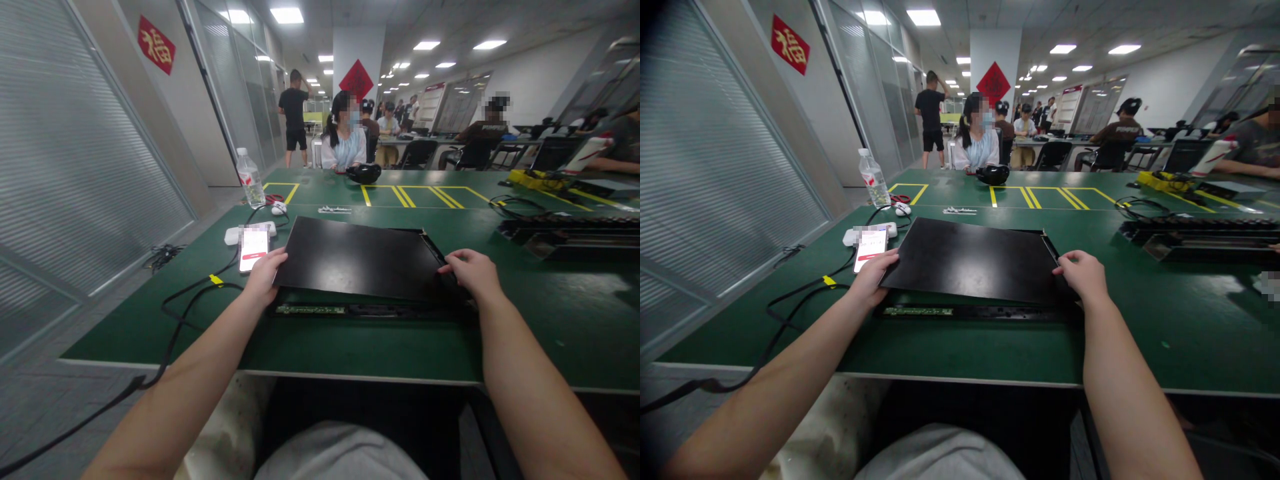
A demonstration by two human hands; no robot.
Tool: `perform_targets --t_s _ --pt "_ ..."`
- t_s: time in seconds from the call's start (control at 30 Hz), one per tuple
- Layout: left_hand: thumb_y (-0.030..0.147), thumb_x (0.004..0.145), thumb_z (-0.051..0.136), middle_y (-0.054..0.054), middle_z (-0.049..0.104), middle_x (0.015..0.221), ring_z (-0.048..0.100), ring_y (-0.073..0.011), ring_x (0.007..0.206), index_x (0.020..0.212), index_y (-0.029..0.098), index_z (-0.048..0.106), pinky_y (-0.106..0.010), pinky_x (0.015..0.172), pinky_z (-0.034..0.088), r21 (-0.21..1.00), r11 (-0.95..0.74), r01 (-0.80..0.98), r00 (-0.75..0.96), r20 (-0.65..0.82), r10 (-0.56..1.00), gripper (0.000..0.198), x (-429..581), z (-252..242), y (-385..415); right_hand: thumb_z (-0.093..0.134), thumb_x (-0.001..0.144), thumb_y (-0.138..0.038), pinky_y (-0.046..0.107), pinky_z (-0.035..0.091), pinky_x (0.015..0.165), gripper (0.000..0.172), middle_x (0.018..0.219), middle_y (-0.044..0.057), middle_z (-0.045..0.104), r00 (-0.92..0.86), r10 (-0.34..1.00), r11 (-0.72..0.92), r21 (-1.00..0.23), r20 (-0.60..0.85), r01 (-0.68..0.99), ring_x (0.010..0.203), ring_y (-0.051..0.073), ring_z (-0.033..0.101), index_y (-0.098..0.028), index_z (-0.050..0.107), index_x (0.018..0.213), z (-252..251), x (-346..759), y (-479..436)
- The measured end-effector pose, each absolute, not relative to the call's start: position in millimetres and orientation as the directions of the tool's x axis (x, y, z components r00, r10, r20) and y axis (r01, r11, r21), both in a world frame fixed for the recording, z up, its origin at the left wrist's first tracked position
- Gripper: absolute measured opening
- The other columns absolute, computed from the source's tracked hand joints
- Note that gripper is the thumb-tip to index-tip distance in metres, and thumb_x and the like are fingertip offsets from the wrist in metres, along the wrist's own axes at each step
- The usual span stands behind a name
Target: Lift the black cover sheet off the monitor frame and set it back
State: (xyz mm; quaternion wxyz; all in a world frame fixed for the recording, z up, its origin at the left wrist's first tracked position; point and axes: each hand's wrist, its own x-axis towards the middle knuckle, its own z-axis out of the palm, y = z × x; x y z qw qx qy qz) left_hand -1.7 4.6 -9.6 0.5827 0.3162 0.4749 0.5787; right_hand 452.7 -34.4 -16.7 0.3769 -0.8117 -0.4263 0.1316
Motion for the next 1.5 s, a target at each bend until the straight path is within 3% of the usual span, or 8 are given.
perform_targets --t_s 0.2,0.47,0.7,0.97,1.3,1.5 --pt "0.008 0.072 0.075 -0.011 0.084 0.089 0.079 -0.0256 0.087 0.111 0.009 0.081 -0.031 0.075 0.062 0.917 0.125 -0.378 -0.120 -0.182 0.976 0.040 0.6 -7.5 3.9 0.064 0.080 -0.033 0.033 0.050 0.066 0.016 0.082 0.007 0.081 0.648 0.742 -0.332 -0.745 0.172 0.578 0.067 0.023 0.066 -0.023 0.074 0.085 -14.3 453.2 -36.4" --pt "0.013 0.069 0.079 -0.009 0.083 0.091 0.078 -0.0253 0.092 0.108 0.013 0.080 -0.027 0.073 0.058 0.933 0.107 -0.343 -0.112 -0.154 0.982 0.039 0.8 -5.2 1.1 0.066 0.076 -0.031 0.034 0.051 0.060 0.013 0.079 0.005 0.080 0.652 0.747 -0.375 -0.728 0.130 0.574 0.051 0.019 0.060 -0.024 0.074 0.082 -14.6 453.3 -36.0" --pt "0.018 0.071 0.080 -0.010 0.084 0.105 0.078 -0.0256 0.097 0.116 0.016 0.081 -0.026 0.072 0.057 0.954 0.097 -0.284 -0.048 -0.115 0.992 0.045 -0.4 -4.6 -2.6 0.069 0.073 -0.034 0.033 0.049 0.053 0.016 0.074 0.004 0.078 0.635 0.766 -0.380 -0.724 0.103 0.576 0.048 0.019 0.060 -0.024 0.077 0.083 -19.6 459.0 -33.5" --pt "0.011 0.068 0.076 -0.010 0.084 0.091 0.079 -0.0251 0.086 0.106 0.013 0.081 -0.028 0.070 0.058 0.948 0.117 -0.295 -0.041 -0.135 0.990 0.039 3.5 -3.0 -3.4 0.068 0.073 -0.031 0.034 0.051 0.056 0.015 0.070 0.003 0.075 0.628 0.774 -0.409 -0.694 0.080 0.592 0.047 0.019 0.059 -0.024 0.077 0.082 -13.5 453.8 -35.4" --pt "0.011 0.067 0.075 -0.010 0.084 0.093 0.079 -0.0262 0.089 0.113 0.013 0.080 -0.029 0.073 0.059 0.949 0.130 -0.287 -0.069 -0.156 0.985 0.046 1.6 -10.8 0.8 0.070 0.072 -0.031 0.035 0.051 0.056 0.010 0.064 0.003 0.071 0.636 0.767 -0.401 -0.707 0.089 0.582 0.047 0.020 0.059 -0.025 0.076 0.076 -13.2 453.8 -36.5" --pt "0.010 0.069 0.075 -0.010 0.083 0.091 0.079 -0.0270 0.087 0.111 0.014 0.081 -0.030 0.072 0.059 0.948 0.150 -0.280 -0.071 -0.176 0.982 0.043 3.0 -6.5 -1.4 0.069 0.079 -0.029 0.036 0.051 0.062 0.010 0.064 0.003 0.070 0.651 0.759 -0.465 -0.679 0.024 0.568 0.050 0.020 0.060 -0.024 0.077 0.078 -3.1 447.4 -40.8"
